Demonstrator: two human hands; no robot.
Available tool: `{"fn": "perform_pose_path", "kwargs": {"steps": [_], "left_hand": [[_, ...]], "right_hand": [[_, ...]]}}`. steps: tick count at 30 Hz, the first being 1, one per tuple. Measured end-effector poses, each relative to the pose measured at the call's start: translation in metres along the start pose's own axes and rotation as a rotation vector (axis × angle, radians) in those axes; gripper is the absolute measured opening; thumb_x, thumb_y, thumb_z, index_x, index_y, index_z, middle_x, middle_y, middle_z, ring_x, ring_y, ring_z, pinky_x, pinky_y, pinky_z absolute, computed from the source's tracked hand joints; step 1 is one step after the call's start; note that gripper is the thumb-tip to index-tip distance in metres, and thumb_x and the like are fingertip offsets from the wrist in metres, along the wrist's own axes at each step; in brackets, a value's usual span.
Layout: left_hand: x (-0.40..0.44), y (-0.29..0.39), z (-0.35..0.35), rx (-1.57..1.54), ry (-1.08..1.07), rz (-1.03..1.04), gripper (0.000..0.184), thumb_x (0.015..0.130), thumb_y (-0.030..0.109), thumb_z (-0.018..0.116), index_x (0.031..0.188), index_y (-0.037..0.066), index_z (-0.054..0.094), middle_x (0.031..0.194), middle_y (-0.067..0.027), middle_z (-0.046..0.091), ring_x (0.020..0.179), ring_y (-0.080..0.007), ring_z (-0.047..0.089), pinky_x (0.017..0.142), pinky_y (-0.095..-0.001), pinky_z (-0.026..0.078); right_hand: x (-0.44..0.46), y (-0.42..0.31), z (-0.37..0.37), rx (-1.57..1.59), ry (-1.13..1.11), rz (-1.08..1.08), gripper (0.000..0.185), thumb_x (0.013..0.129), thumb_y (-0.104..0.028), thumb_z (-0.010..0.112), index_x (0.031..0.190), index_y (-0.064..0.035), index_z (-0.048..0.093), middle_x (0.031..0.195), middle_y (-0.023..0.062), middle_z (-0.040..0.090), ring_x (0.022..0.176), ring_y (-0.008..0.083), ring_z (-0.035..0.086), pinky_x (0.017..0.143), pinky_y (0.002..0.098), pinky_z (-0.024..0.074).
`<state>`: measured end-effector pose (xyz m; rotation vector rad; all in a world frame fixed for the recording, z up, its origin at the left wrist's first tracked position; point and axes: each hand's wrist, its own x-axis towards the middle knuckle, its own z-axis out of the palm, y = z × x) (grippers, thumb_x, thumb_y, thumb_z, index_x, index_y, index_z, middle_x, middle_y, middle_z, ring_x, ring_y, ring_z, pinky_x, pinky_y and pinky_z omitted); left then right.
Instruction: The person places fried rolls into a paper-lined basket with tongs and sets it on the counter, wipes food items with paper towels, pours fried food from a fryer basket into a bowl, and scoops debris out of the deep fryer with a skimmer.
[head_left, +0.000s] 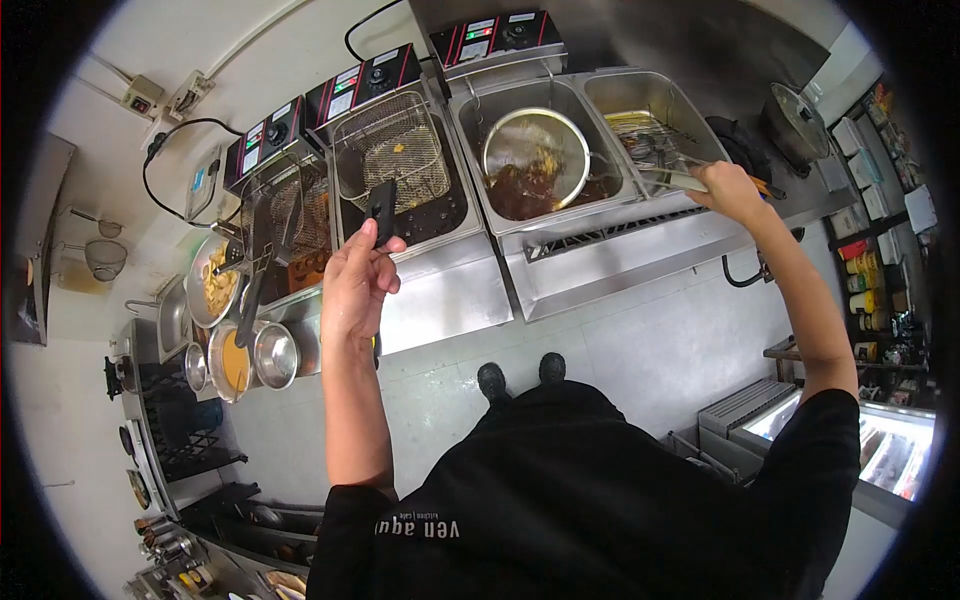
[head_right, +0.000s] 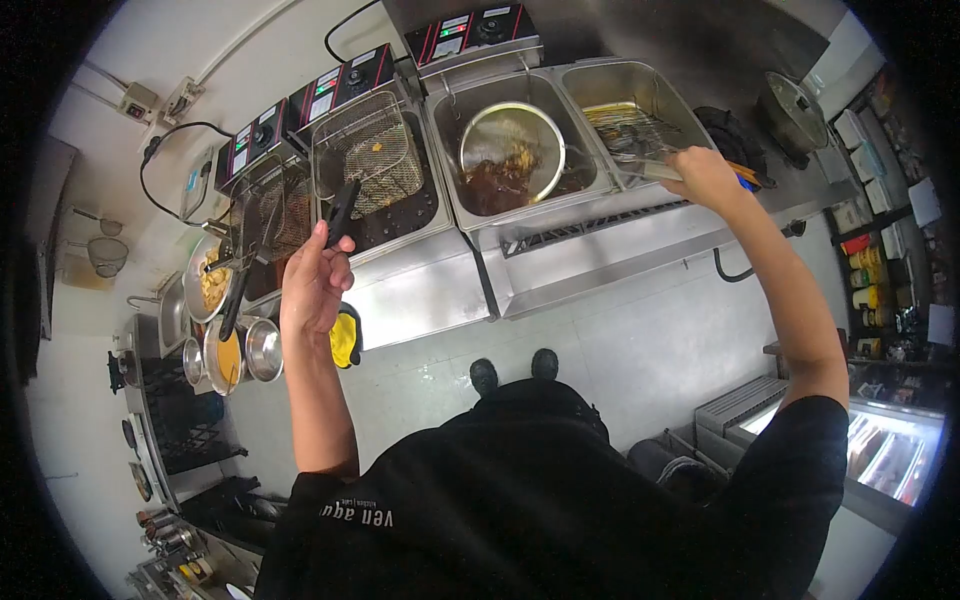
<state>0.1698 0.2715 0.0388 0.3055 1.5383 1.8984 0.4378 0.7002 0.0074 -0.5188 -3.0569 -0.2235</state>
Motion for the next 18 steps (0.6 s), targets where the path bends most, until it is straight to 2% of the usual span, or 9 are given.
{"fn": "perform_pose_path", "kwargs": {"steps": [2, 6, 8, 9, 11, 12, 14, 16, 18], "left_hand": [[-0.001, 0.000, 0.001, 0.023, 0.057, 0.006, 0.034, 0.093, 0.034, 0.058, 0.095, 0.001, 0.060, 0.081, -0.0088, 0.064, 0.047, -0.0067, 0.042, 0.048, -0.0231, 0.041], [0.001, 0.000, -0.001, -0.010, 0.029, 0.012, 0.034, 0.093, 0.034, 0.057, 0.093, 0.001, 0.059, 0.080, -0.0089, 0.064, 0.047, -0.0068, 0.042, 0.047, -0.0234, 0.040], [0.001, 0.001, -0.001, -0.013, 0.033, -0.002, 0.035, 0.093, 0.035, 0.058, 0.091, 0.000, 0.058, 0.080, -0.0092, 0.064, 0.047, -0.0070, 0.042, 0.047, -0.0237, 0.040], [0.002, 0.001, -0.001, -0.009, 0.028, 0.001, 0.035, 0.093, 0.035, 0.058, 0.091, 0.000, 0.057, 0.080, -0.0095, 0.064, 0.047, -0.0072, 0.042, 0.047, -0.0240, 0.040], [0.003, 0.002, 0.001, -0.007, 0.021, 0.004, 0.035, 0.093, 0.035, 0.058, 0.090, 0.000, 0.057, 0.080, -0.0096, 0.064, 0.047, -0.0073, 0.042, 0.047, -0.0241, 0.040], [0.004, 0.002, 0.002, -0.006, 0.022, 0.005, 0.035, 0.092, 0.035, 0.058, 0.090, 0.000, 0.057, 0.080, -0.0097, 0.064, 0.047, -0.0075, 0.042, 0.047, -0.0242, 0.040], [0.004, 0.003, 0.006, -0.009, 0.014, 0.000, 0.034, 0.093, 0.034, 0.057, 0.091, 0.000, 0.057, 0.080, -0.0087, 0.063, 0.048, -0.0074, 0.041, 0.047, -0.0241, 0.037], [0.003, 0.003, 0.007, -0.011, 0.018, -0.001, 0.033, 0.094, 0.033, 0.055, 0.091, 0.000, 0.057, 0.080, -0.0078, 0.063, 0.049, -0.0073, 0.041, 0.047, -0.0240, 0.035], [0.003, 0.003, 0.005, -0.010, 0.020, -0.003, 0.033, 0.094, 0.033, 0.055, 0.092, 0.000, 0.057, 0.080, -0.0080, 0.063, 0.049, -0.0073, 0.040, 0.047, -0.0242, 0.035]], "right_hand": [[-0.002, -0.002, -0.020, 0.203, -0.191, 0.030, 0.031, 0.076, -0.025, 0.070, 0.090, 0.0018, 0.068, 0.080, 0.0221, 0.065, 0.075, 0.0332, 0.065, 0.071, 0.0409, 0.0504], [-0.011, 0.003, -0.041, 0.371, -0.344, 0.156, 0.035, 0.075, -0.028, 0.071, 0.090, 0.0028, 0.070, 0.078, 0.0214, 0.066, 0.074, 0.0310, 0.065, 0.070, 0.0390, 0.0491], [-0.018, 0.004, -0.048, 0.447, -0.391, 0.182, 0.035, 0.075, -0.031, 0.070, 0.087, 0.0012, 0.071, 0.068, 0.0151, 0.064, 0.064, 0.0257, 0.063, 0.062, 0.0346, 0.0485], [-0.016, 0.000, -0.059, 0.443, -0.384, 0.188, 0.035, 0.075, -0.031, 0.070, 0.087, 0.0012, 0.071, 0.068, 0.0151, 0.064, 0.064, 0.0257, 0.063, 0.062, 0.0346, 0.0485], [-0.006, -0.017, -0.087, 0.491, -0.633, 0.335, 0.029, 0.080, -0.029, 0.067, 0.079, -0.0007, 0.070, 0.056, 0.0078, 0.052, 0.047, 0.0163, 0.049, 0.044, 0.0327, 0.0380], [0.001, -0.027, -0.098, 0.492, -0.630, 0.343, 0.029, 0.080, -0.029, 0.067, 0.079, -0.0007, 0.070, 0.056, 0.0078, 0.052, 0.047, 0.0163, 0.049, 0.044, 0.0327, 0.0380], [0.016, -0.040, -0.115, 0.477, -0.731, 0.458, 0.033, 0.080, -0.035, 0.066, 0.074, -0.0019, 0.067, 0.052, 0.0036, 0.049, 0.041, 0.0144, 0.043, 0.038, 0.0304, 0.0317], [0.027, -0.035, -0.092, 0.469, -0.761, 0.476, 0.039, 0.078, -0.039, 0.068, 0.075, -0.0004, 0.065, 0.052, 0.0044, 0.050, 0.040, 0.0159, 0.044, 0.039, 0.0316, 0.0334], [0.029, -0.044, -0.071, 0.478, -0.647, 0.445, 0.037, 0.077, -0.035, 0.069, 0.077, 0.0025, 0.067, 0.060, 0.0115, 0.056, 0.049, 0.0202, 0.054, 0.045, 0.0346, 0.0425]]}}
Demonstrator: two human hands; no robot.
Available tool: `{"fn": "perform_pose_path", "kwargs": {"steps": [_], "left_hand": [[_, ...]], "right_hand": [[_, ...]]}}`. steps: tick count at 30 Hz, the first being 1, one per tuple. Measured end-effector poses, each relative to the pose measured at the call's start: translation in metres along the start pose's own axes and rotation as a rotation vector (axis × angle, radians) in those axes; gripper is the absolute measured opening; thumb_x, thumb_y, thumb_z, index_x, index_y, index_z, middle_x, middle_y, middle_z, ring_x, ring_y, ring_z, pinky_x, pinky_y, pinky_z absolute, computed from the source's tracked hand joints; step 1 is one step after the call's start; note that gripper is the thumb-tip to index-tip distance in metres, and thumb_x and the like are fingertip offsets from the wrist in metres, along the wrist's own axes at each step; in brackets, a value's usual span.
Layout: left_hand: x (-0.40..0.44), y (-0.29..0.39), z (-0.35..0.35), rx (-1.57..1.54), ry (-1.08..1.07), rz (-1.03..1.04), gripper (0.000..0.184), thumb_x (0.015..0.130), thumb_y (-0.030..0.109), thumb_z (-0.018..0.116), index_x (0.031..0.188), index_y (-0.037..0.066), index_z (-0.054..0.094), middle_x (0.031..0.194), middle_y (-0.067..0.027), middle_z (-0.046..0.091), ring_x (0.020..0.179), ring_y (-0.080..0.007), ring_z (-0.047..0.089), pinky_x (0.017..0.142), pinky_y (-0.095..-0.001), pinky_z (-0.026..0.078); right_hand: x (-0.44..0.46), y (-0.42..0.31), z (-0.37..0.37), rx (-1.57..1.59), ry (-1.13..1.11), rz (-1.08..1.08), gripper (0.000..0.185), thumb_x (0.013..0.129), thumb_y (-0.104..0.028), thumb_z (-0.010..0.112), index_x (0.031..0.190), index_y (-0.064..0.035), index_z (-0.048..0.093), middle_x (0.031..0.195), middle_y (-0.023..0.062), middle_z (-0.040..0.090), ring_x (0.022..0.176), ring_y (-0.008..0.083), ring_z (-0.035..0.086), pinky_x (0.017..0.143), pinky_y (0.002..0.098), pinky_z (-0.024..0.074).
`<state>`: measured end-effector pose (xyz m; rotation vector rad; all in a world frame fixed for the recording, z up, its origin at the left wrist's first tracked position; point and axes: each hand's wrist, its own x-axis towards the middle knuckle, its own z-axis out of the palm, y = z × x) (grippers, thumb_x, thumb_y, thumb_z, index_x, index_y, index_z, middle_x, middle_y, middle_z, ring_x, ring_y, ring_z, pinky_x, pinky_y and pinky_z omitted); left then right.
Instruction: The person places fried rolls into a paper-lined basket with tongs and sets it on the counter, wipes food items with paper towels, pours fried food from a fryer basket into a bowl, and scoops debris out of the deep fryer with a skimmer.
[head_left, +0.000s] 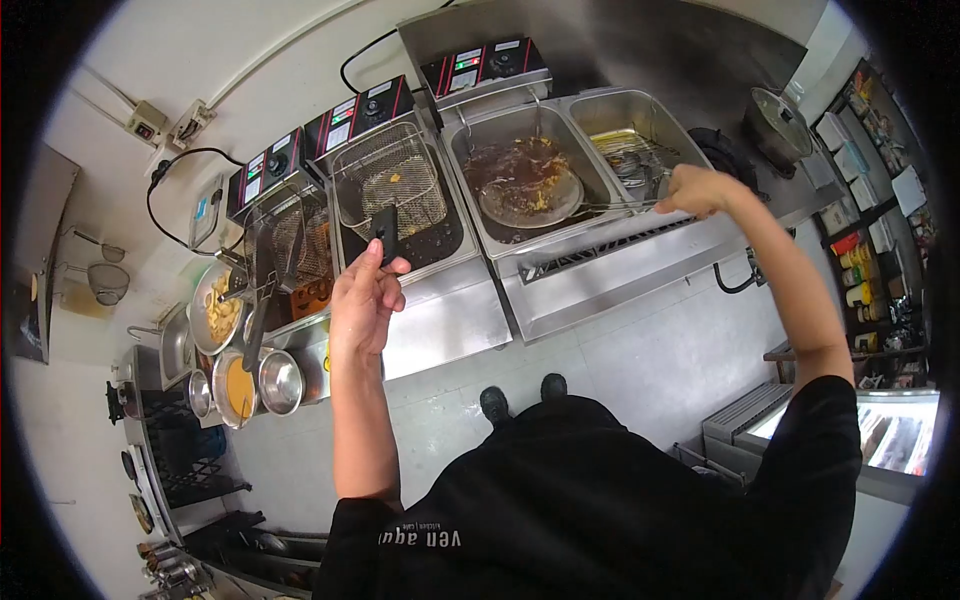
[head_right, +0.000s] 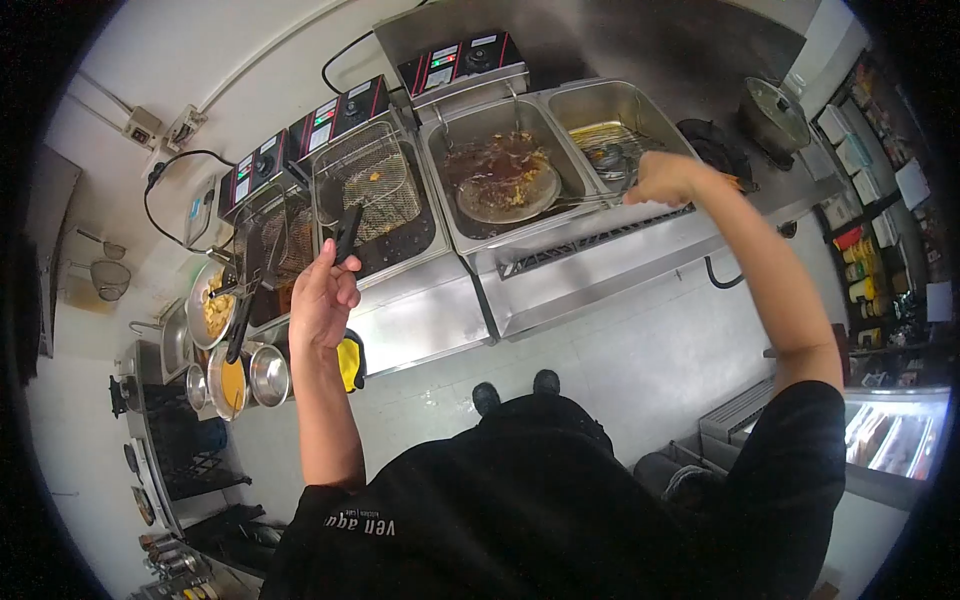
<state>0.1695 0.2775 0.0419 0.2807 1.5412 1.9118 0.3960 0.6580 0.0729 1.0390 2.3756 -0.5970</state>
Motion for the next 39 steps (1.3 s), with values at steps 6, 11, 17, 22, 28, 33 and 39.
{"fn": "perform_pose_path", "kwargs": {"steps": [6, 11, 17, 22, 28, 33, 39], "left_hand": [[-0.002, 0.005, -0.005, 0.020, 0.006, -0.017, 0.033, 0.094, 0.032, 0.056, 0.097, -0.001, 0.056, 0.081, -0.0088, 0.063, 0.050, -0.0079, 0.040, 0.048, -0.0237, 0.035], [-0.001, 0.005, 0.000, 0.027, 0.005, -0.011, 0.036, 0.092, 0.035, 0.058, 0.091, -0.001, 0.057, 0.080, -0.0089, 0.062, 0.049, -0.0075, 0.042, 0.048, -0.0240, 0.039], [-0.001, 0.002, 0.002, 0.030, 0.001, -0.016, 0.034, 0.094, 0.034, 0.055, 0.097, 0.000, 0.056, 0.081, -0.0072, 0.062, 0.050, -0.0070, 0.038, 0.048, -0.0239, 0.033], [-0.003, 0.002, 0.005, 0.039, 0.016, -0.020, 0.033, 0.094, 0.033, 0.055, 0.097, 0.000, 0.056, 0.081, -0.0070, 0.061, 0.051, -0.0069, 0.038, 0.048, -0.0237, 0.033], [-0.004, 0.000, 0.004, 0.023, 0.008, -0.008, 0.034, 0.094, 0.033, 0.056, 0.095, 0.000, 0.057, 0.081, -0.0082, 0.062, 0.049, -0.0068, 0.040, 0.048, -0.0235, 0.036], [-0.003, 0.002, 0.006, -0.004, -0.005, 0.011, 0.035, 0.093, 0.034, 0.057, 0.092, -0.001, 0.058, 0.080, -0.0099, 0.064, 0.048, -0.0071, 0.042, 0.047, -0.0238, 0.039], [0.001, 0.000, 0.005, -0.015, -0.027, 0.014, 0.036, 0.093, 0.034, 0.058, 0.094, -0.002, 0.057, 0.080, -0.0096, 0.064, 0.048, -0.0069, 0.042, 0.047, -0.0233, 0.039]], "right_hand": [[0.025, 0.023, 0.077, 0.060, 0.279, -0.105, 0.041, 0.078, -0.034, 0.069, 0.077, 0.0066, 0.065, 0.075, 0.0246, 0.064, 0.078, 0.0371, 0.063, 0.072, 0.0424, 0.0477], [0.021, 0.045, 0.080, 0.004, 0.457, -0.206, 0.039, 0.078, -0.035, 0.069, 0.074, 0.0035, 0.065, 0.077, 0.0236, 0.065, 0.075, 0.0388, 0.064, 0.070, 0.0443, 0.0500], [0.041, 0.057, 0.064, -0.414, 0.726, -0.344, 0.030, 0.081, -0.030, 0.065, 0.084, 0.0001, 0.063, 0.077, 0.0183, 0.065, 0.072, 0.0357, 0.065, 0.065, 0.0432, 0.0531], [0.058, 0.078, 0.051, -0.560, 0.740, -0.525, 0.028, 0.080, -0.027, 0.065, 0.088, -0.0004, 0.063, 0.079, 0.0168, 0.065, 0.071, 0.0329, 0.065, 0.069, 0.0415, 0.0527], [0.017, 0.079, 0.011, -0.238, 0.343, -0.413, 0.030, 0.073, -0.028, 0.070, 0.077, 0.0020, 0.067, 0.066, 0.0216, 0.061, 0.067, 0.0341, 0.063, 0.066, 0.0398, 0.0487], [-0.005, 0.070, -0.008, -0.078, 0.200, -0.345, 0.035, 0.073, -0.029, 0.071, 0.072, 0.0055, 0.065, 0.063, 0.0181, 0.061, 0.061, 0.0271, 0.061, 0.062, 0.0366, 0.0467], [0.006, 0.025, -0.014, -0.050, 0.020, -0.034, 0.041, 0.073, -0.034, 0.071, 0.072, 0.0072, 0.064, 0.066, 0.0190, 0.064, 0.064, 0.0247, 0.062, 0.063, 0.0371, 0.0472]]}}
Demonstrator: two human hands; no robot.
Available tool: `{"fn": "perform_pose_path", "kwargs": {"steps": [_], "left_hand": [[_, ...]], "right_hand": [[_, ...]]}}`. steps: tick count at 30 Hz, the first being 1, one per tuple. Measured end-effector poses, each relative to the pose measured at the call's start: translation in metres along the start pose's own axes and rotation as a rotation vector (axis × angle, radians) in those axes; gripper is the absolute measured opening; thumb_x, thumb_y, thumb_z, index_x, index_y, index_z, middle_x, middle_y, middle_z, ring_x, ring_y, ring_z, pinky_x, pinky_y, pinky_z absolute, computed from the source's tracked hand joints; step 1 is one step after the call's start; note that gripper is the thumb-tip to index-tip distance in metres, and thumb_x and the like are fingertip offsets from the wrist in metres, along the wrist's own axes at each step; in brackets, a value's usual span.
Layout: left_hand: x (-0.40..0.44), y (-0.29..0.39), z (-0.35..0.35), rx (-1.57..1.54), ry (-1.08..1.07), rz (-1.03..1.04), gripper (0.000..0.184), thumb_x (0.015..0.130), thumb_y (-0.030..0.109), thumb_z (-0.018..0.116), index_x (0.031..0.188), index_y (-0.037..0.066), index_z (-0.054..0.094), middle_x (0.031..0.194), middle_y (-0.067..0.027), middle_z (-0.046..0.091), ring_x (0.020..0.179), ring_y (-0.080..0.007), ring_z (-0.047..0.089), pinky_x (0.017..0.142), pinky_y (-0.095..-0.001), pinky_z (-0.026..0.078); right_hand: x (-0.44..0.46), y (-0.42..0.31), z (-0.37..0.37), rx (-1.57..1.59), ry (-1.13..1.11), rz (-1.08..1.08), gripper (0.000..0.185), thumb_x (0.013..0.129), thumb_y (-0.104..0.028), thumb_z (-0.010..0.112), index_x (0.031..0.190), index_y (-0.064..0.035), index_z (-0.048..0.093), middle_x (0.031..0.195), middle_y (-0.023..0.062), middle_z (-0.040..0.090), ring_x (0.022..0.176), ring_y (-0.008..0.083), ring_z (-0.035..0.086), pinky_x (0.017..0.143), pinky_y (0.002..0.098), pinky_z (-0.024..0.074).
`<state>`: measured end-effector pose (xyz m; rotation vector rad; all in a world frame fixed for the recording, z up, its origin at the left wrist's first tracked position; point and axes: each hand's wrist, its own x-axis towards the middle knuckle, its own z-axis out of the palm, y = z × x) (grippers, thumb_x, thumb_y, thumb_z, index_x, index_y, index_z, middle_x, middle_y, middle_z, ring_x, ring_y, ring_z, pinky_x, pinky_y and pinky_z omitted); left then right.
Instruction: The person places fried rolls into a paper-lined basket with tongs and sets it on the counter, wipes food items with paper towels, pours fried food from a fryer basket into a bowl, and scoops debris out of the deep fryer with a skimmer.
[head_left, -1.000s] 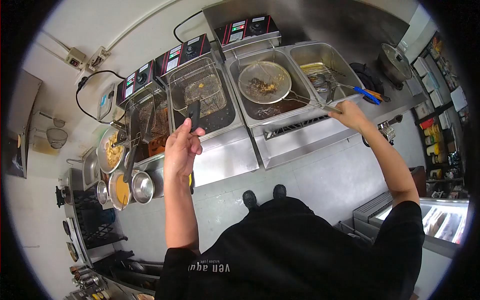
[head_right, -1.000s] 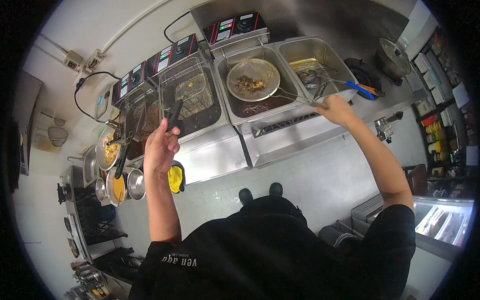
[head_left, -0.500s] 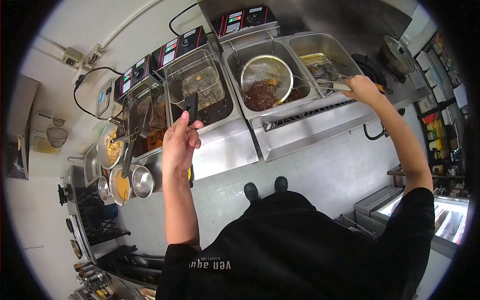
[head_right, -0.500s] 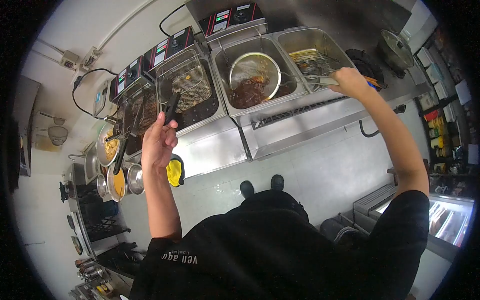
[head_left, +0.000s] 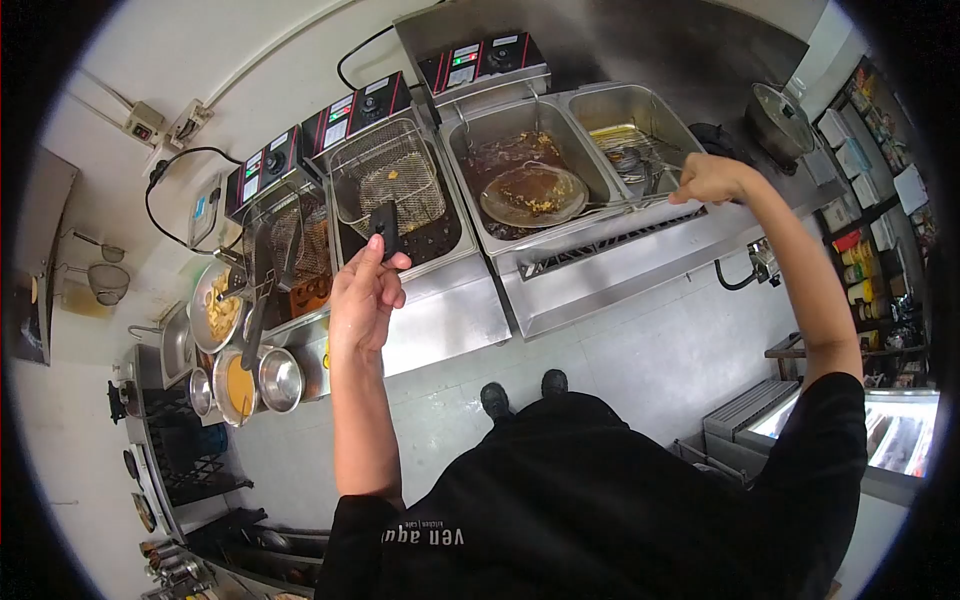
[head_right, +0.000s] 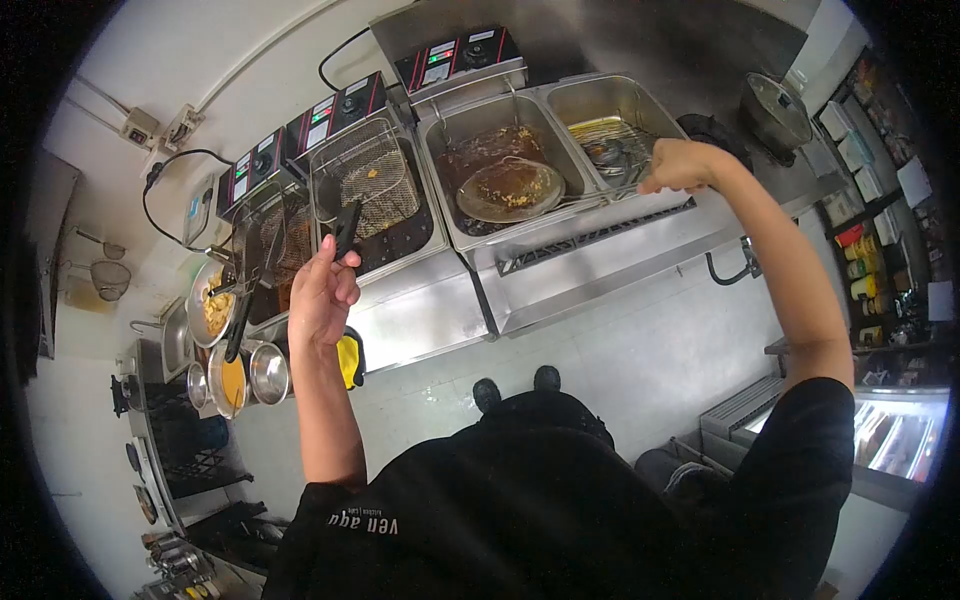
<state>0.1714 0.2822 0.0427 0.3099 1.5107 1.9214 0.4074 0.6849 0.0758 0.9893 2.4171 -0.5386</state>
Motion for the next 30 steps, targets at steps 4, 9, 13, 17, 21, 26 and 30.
{"fn": "perform_pose_path", "kwargs": {"steps": [4, 9, 13, 17, 21, 26, 30], "left_hand": [[-0.001, 0.001, 0.000, 0.013, 0.005, -0.011, 0.035, 0.094, 0.033, 0.056, 0.094, -0.001, 0.057, 0.080, -0.0087, 0.063, 0.049, -0.0068, 0.040, 0.047, -0.0232, 0.036], [0.000, 0.003, -0.005, 0.018, -0.013, -0.010, 0.037, 0.093, 0.035, 0.057, 0.095, -0.002, 0.057, 0.081, -0.0091, 0.063, 0.048, -0.0062, 0.041, 0.047, -0.0228, 0.038], [0.000, 0.003, -0.001, 0.030, -0.009, -0.022, 0.037, 0.093, 0.035, 0.057, 0.096, -0.001, 0.057, 0.081, -0.0083, 0.063, 0.048, -0.0057, 0.040, 0.047, -0.0222, 0.038], [-0.001, 0.003, 0.002, 0.029, -0.013, -0.018, 0.035, 0.093, 0.035, 0.057, 0.095, -0.001, 0.057, 0.081, -0.0079, 0.063, 0.048, -0.0056, 0.040, 0.047, -0.0218, 0.038], [-0.003, 0.003, 0.003, 0.048, -0.007, -0.021, 0.034, 0.094, 0.034, 0.056, 0.094, 0.000, 0.057, 0.080, -0.0077, 0.063, 0.048, -0.0055, 0.040, 0.047, -0.0217, 0.038], [-0.003, 0.002, -0.001, 0.036, -0.013, -0.022, 0.034, 0.094, 0.034, 0.056, 0.094, 0.000, 0.057, 0.080, -0.0077, 0.063, 0.048, -0.0055, 0.041, 0.047, -0.0215, 0.038], [-0.003, 0.002, 0.000, 0.026, -0.010, -0.012, 0.035, 0.094, 0.034, 0.056, 0.094, -0.001, 0.057, 0.079, -0.0079, 0.063, 0.047, -0.0058, 0.041, 0.047, -0.0214, 0.038]], "right_hand": [[0.031, -0.004, 0.048, -0.008, 0.220, -0.122, 0.042, 0.074, -0.034, 0.071, 0.073, 0.0071, 0.064, 0.068, 0.0220, 0.063, 0.069, 0.0314, 0.065, 0.065, 0.0404, 0.0480], [0.012, 0.003, 0.079, 0.074, 0.339, -0.141, 0.039, 0.076, -0.034, 0.070, 0.081, 0.0052, 0.067, 0.075, 0.0264, 0.063, 0.077, 0.0382, 0.063, 0.072, 0.0446, 0.0487], [0.016, 0.025, 0.083, -0.074, 0.435, -0.162, 0.037, 0.077, -0.034, 0.069, 0.080, 0.0032, 0.066, 0.079, 0.0245, 0.064, 0.075, 0.0391, 0.063, 0.070, 0.0451, 0.0500], [0.032, 0.039, 0.078, -0.361, 0.750, -0.341, 0.031, 0.079, -0.029, 0.067, 0.082, 0.0012, 0.062, 0.077, 0.0209, 0.064, 0.071, 0.0362, 0.065, 0.065, 0.0437, 0.0520], [0.042, 0.039, 0.073, -0.509, 0.768, -0.366, 0.029, 0.080, -0.027, 0.065, 0.087, 0.0007, 0.061, 0.080, 0.0191, 0.064, 0.074, 0.0330, 0.065, 0.065, 0.0418, 0.0530], [0.028, 0.051, 0.047, -0.439, 0.541, -0.444, 0.032, 0.076, -0.030, 0.069, 0.084, 0.0011, 0.065, 0.075, 0.0203, 0.065, 0.073, 0.0344, 0.064, 0.071, 0.0433, 0.0507], [0.004, 0.054, 0.031, -0.185, 0.336, -0.372, 0.034, 0.074, -0.029, 0.070, 0.078, 0.0043, 0.066, 0.066, 0.0210, 0.062, 0.065, 0.0339, 0.061, 0.064, 0.0420, 0.0468]]}}
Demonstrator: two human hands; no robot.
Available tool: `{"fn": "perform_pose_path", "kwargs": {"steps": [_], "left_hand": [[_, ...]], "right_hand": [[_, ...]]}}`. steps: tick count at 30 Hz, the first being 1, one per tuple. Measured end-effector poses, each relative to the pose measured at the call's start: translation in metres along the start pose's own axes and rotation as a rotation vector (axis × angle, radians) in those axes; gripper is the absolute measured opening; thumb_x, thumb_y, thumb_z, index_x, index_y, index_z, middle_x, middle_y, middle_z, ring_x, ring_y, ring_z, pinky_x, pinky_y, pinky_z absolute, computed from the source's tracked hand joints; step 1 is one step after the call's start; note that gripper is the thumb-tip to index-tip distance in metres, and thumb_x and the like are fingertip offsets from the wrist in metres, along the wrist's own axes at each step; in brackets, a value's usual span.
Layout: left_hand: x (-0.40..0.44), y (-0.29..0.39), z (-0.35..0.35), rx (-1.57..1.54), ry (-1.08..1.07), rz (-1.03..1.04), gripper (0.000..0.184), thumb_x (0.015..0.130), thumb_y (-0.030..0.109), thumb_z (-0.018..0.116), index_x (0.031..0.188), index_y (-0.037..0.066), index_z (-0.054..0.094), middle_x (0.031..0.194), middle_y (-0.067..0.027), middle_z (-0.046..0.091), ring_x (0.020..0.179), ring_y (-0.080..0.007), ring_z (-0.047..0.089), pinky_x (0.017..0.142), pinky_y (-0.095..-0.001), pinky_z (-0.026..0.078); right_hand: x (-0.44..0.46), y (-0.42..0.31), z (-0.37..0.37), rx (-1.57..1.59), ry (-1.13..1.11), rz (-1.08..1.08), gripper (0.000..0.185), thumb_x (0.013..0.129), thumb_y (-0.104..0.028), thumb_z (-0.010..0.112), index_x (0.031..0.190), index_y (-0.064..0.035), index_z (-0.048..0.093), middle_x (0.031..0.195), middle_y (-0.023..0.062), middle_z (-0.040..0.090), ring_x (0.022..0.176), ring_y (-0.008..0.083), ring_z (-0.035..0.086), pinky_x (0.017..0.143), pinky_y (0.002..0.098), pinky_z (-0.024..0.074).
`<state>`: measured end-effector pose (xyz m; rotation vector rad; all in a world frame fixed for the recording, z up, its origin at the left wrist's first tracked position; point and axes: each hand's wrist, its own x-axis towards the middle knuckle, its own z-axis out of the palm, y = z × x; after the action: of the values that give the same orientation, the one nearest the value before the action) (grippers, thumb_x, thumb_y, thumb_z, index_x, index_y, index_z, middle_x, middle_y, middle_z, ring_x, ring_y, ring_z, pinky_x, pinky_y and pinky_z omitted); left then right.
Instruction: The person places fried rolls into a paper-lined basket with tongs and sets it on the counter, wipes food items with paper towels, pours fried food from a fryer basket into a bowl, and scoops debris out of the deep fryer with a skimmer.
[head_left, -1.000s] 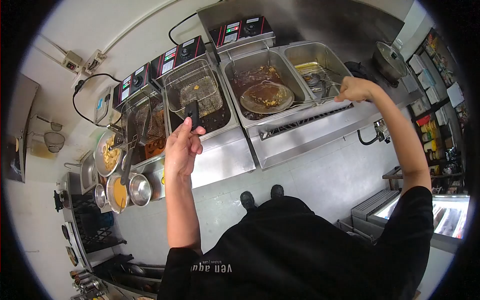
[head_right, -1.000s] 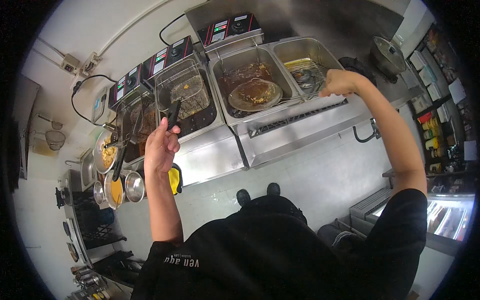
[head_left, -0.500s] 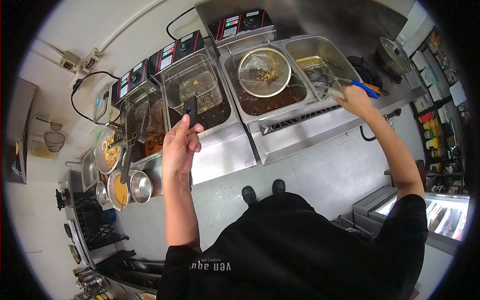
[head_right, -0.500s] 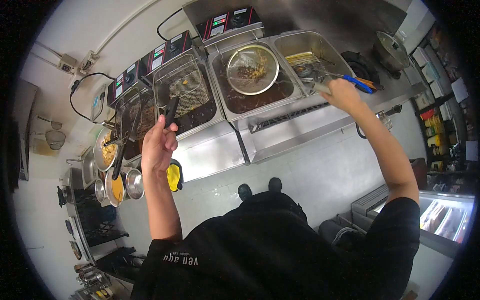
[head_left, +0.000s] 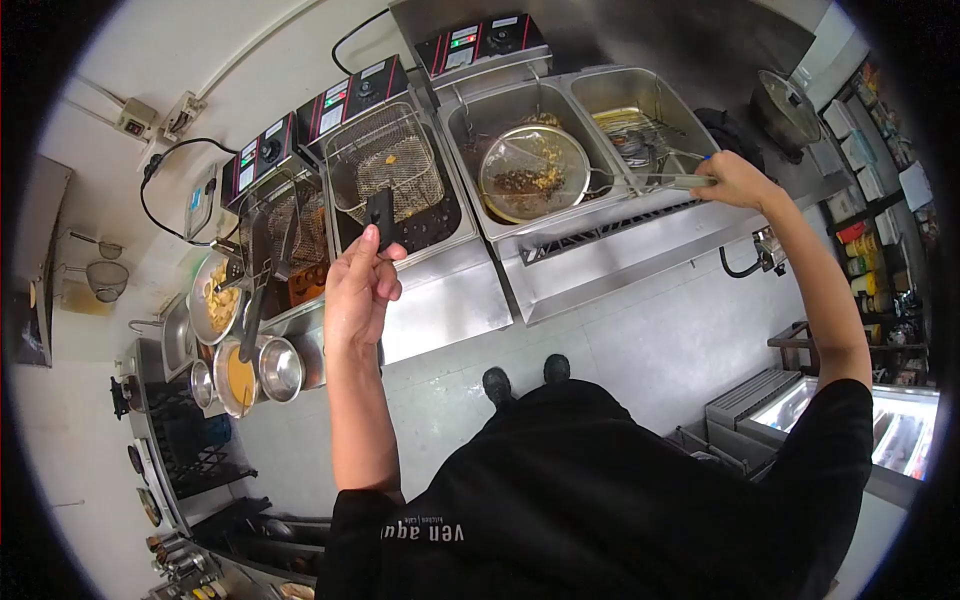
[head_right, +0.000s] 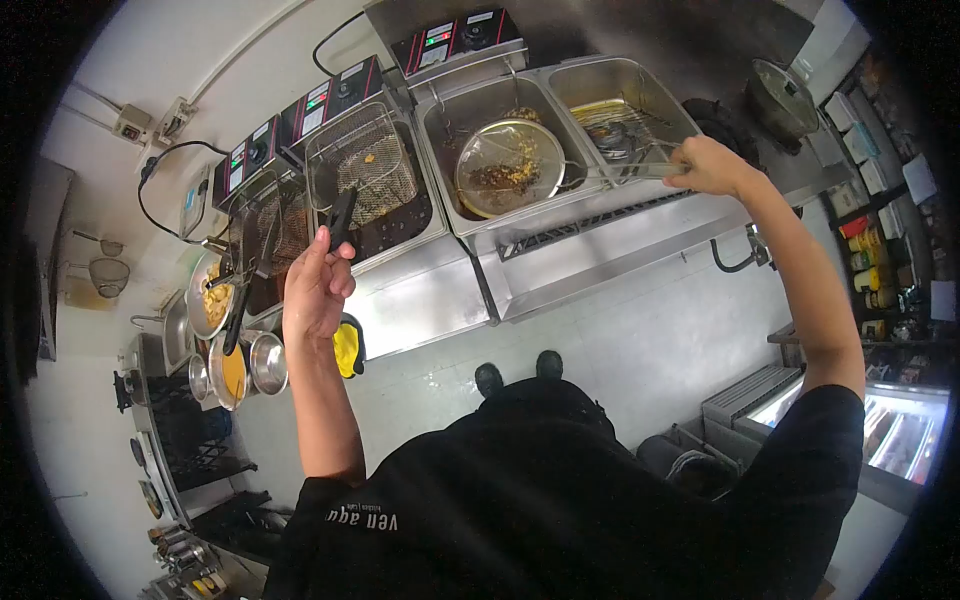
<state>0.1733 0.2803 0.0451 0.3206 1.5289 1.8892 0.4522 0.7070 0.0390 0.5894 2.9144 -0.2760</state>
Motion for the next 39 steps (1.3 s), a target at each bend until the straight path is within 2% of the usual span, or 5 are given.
{"fn": "perform_pose_path", "kwargs": {"steps": [5, 10, 20, 29, 39], "left_hand": [[0.003, -0.002, -0.001, 0.014, 0.016, 0.006, 0.036, 0.093, 0.035, 0.057, 0.093, -0.002, 0.057, 0.080, -0.0093, 0.064, 0.047, -0.0062, 0.041, 0.046, -0.0220, 0.038], [0.002, -0.001, 0.007, 0.016, -0.012, -0.011, 0.032, 0.095, 0.032, 0.055, 0.089, 0.000, 0.057, 0.081, -0.0081, 0.063, 0.050, -0.0068, 0.039, 0.047, -0.0229, 0.033], [0.000, 0.002, -0.001, 0.022, 0.015, -0.013, 0.032, 0.094, 0.032, 0.056, 0.091, 0.000, 0.057, 0.079, -0.0074, 0.062, 0.049, -0.0069, 0.039, 0.047, -0.0228, 0.034], [-0.001, 0.001, 0.001, 0.032, 0.043, -0.028, 0.031, 0.094, 0.031, 0.055, 0.094, 0.000, 0.057, 0.081, -0.0078, 0.063, 0.049, -0.0069, 0.038, 0.046, -0.0228, 0.031], [-0.003, -0.001, -0.002, 0.016, 0.016, -0.013, 0.035, 0.093, 0.034, 0.058, 0.096, -0.001, 0.056, 0.081, -0.0089, 0.063, 0.049, -0.0062, 0.041, 0.047, -0.0224, 0.038]], "right_hand": [[-0.009, -0.008, -0.020, 0.207, -0.109, 0.055, 0.038, 0.075, -0.031, 0.070, 0.073, 0.0064, 0.064, 0.055, 0.0153, 0.054, 0.052, 0.0246, 0.054, 0.053, 0.0379, 0.0420], [0.016, -0.040, -0.032, 0.366, -0.370, 0.456, 0.044, 0.076, -0.034, 0.070, 0.065, 0.0076, 0.061, 0.052, 0.0121, 0.051, 0.045, 0.0205, 0.048, 0.047, 0.0378, 0.0399], [0.007, -0.040, 0.053, 0.200, 0.066, 0.264, 0.039, 0.076, -0.034, 0.069, 0.078, 0.0042, 0.066, 0.079, 0.0263, 0.063, 0.079, 0.0396, 0.063, 0.071, 0.0465, 0.0481], [0.023, -0.011, 0.054, -0.317, 0.387, 0.012, 0.028, 0.081, -0.027, 0.065, 0.085, 0.0004, 0.061, 0.077, 0.0178, 0.064, 0.072, 0.0344, 0.065, 0.065, 0.0427, 0.0524], [0.003, 0.001, 0.002, 0.023, -0.021, 0.011, 0.036, 0.074, -0.029, 0.069, 0.076, 0.0068, 0.065, 0.069, 0.0208, 0.063, 0.067, 0.0336, 0.063, 0.066, 0.0421, 0.0475]]}}
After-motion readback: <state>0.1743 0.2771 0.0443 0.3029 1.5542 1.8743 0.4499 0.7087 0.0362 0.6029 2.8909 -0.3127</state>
